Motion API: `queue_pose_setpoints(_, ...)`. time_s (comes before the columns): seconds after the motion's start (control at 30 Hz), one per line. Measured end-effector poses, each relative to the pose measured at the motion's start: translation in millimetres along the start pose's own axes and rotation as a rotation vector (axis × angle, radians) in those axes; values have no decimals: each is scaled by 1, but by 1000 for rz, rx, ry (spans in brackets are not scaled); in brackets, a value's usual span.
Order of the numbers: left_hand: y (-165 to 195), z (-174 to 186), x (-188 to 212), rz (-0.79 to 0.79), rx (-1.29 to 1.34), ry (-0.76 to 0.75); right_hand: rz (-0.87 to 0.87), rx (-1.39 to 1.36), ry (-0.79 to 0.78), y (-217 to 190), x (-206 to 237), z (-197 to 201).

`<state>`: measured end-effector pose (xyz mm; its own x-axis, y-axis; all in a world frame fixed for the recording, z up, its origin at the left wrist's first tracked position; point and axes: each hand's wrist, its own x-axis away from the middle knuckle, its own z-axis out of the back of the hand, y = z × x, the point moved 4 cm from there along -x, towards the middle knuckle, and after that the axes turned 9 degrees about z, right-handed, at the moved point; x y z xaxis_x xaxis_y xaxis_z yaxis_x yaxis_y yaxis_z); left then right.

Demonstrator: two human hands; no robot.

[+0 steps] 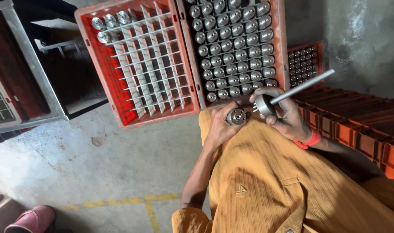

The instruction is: The person picks dome-shaped metal components one at a time from a divided plastic tray and presses each onto a shaft-like hand tool held in the other hand, building a stack of parts on the tool. They repeat this pick-and-press cycle across many tray slots, then carry the filled tray toward a rack at the end.

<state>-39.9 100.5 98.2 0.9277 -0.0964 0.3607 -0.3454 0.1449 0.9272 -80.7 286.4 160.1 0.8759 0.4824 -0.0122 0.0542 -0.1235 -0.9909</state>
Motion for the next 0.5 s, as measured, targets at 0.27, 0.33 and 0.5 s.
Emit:
queue_pose_setpoints(0.27,20,-20,-6,-28,-52,70,110,209,-110,4,-5,-1)
queue_pose_setpoints(0.33,15,-26,-7,11,-137,41,129,271,-153,13,-2,5)
queue_pose_setpoints(0.5,-3,-42,-11,120,-211,-85,288,439,-312,27,7,16)
